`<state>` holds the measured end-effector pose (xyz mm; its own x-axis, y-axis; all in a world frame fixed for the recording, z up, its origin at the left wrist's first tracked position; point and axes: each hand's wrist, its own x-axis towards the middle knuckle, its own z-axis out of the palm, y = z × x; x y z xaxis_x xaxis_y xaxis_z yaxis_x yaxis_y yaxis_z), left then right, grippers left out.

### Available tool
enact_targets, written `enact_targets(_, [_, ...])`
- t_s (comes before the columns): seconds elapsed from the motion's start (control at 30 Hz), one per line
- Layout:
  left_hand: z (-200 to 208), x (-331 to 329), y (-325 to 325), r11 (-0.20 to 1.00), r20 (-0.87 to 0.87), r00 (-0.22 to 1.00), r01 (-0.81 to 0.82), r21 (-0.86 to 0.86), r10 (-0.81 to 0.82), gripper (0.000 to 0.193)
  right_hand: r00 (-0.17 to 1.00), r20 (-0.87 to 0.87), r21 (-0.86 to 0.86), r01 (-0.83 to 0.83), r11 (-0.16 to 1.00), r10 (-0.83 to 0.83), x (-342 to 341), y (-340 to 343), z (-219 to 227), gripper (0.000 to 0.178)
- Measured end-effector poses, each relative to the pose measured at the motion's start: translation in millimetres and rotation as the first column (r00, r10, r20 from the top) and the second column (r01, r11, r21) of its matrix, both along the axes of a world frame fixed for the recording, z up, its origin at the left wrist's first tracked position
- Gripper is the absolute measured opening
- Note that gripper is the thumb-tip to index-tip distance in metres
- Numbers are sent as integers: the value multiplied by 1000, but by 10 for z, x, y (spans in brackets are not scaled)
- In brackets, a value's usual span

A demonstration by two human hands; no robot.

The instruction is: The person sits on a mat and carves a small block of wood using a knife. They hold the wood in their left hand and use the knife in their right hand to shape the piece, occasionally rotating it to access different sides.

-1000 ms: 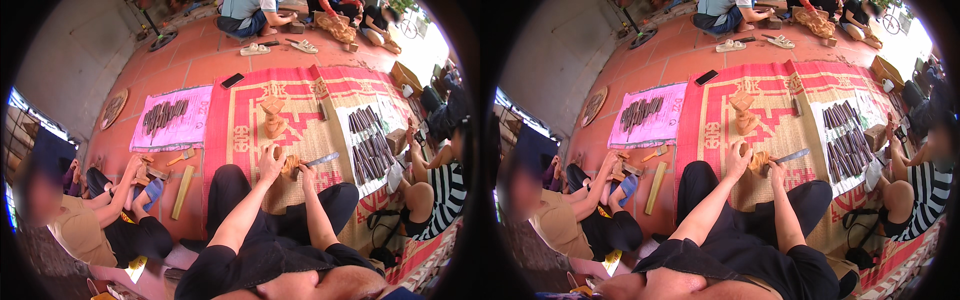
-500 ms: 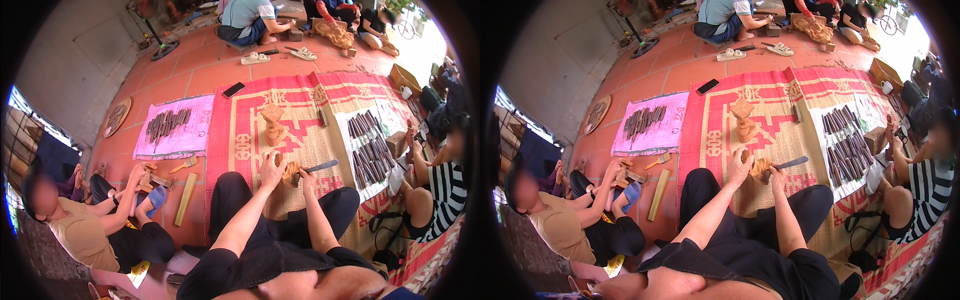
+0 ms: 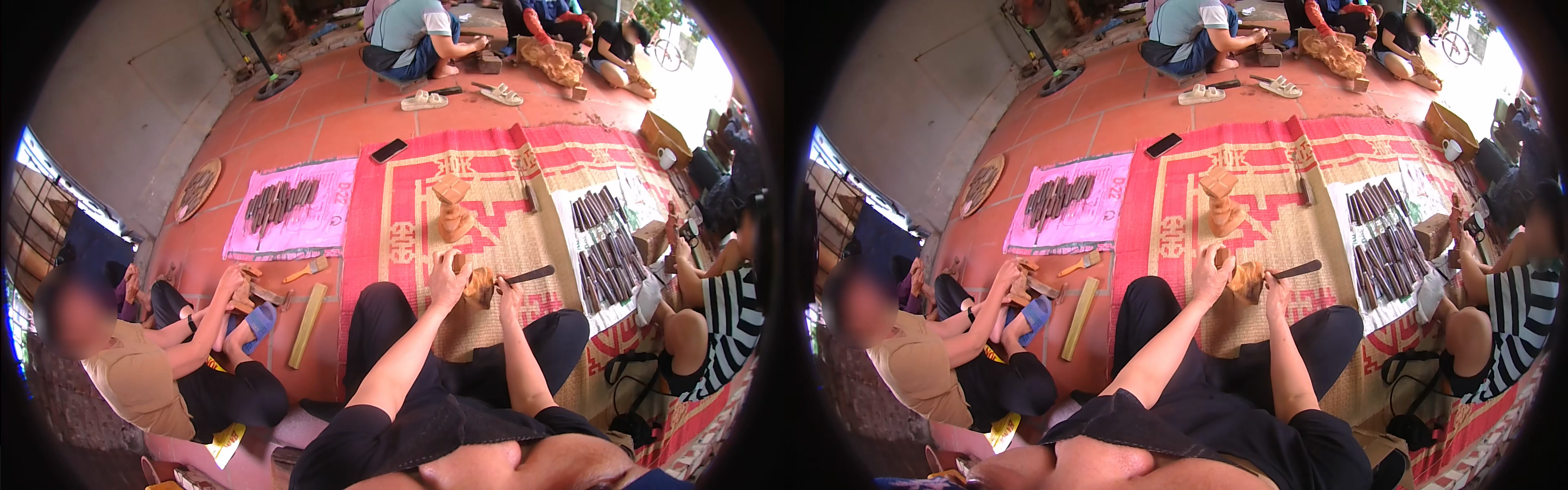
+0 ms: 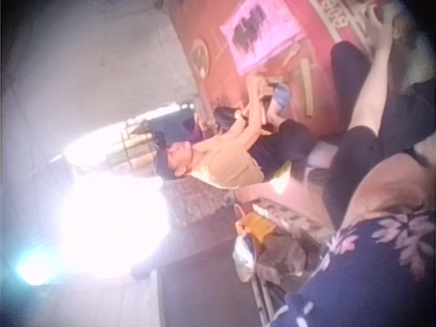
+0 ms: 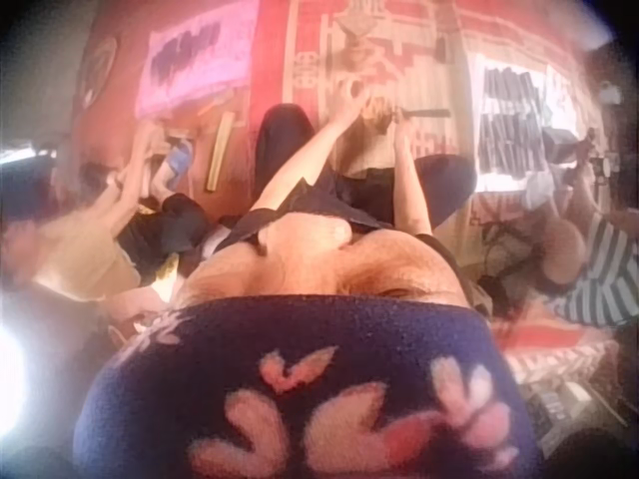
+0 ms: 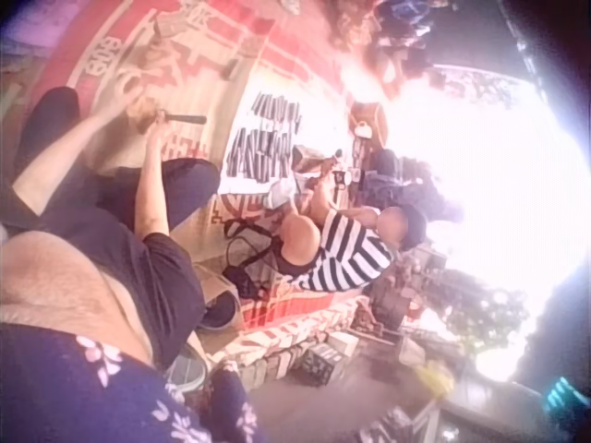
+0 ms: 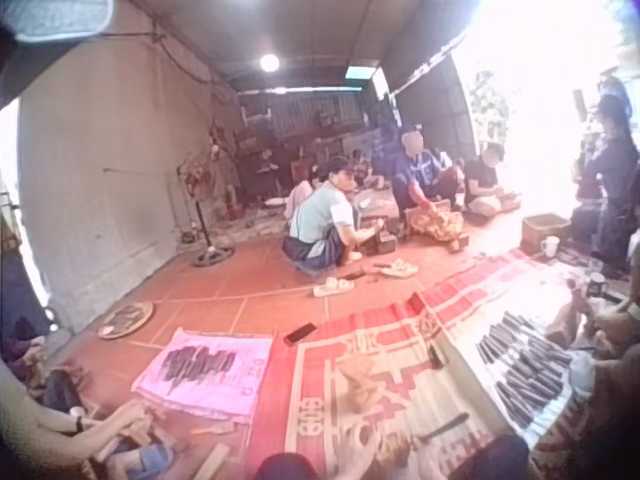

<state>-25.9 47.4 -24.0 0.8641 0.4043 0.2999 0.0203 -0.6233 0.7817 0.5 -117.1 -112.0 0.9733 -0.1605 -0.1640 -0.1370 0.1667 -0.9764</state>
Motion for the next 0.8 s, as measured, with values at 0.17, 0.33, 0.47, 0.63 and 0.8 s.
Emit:
enact_targets(0.17, [33, -2, 9, 999, -40, 999, 24, -30, -25, 45, 999, 18, 55, 28, 998, -29, -82, -66, -16, 12])
enact_targets(0.33, [83, -47, 49, 994, -116, 988, 104, -19, -105, 55, 999, -4, 5, 50, 999, -50, -255, -162, -109, 8])
enact_targets(0.47, [63, -113, 128, 988, -102, 985, 130, -79, -138, 53, 1000, 3, -105, 15, 994, -14, -419, -121, 20, 12])
enact_targets(0.63, [171, -188, 44, 974, -21, 985, 168, -150, -173, 47, 999, 14, -154, 54, 987, -52, -451, -323, -60, 15])
enact_targets(0.8, [324, -250, 191, 985, -43, 994, 91, -148, -98, 48, 1000, -3, -217, 15, 976, -16, -507, -332, 60, 16])
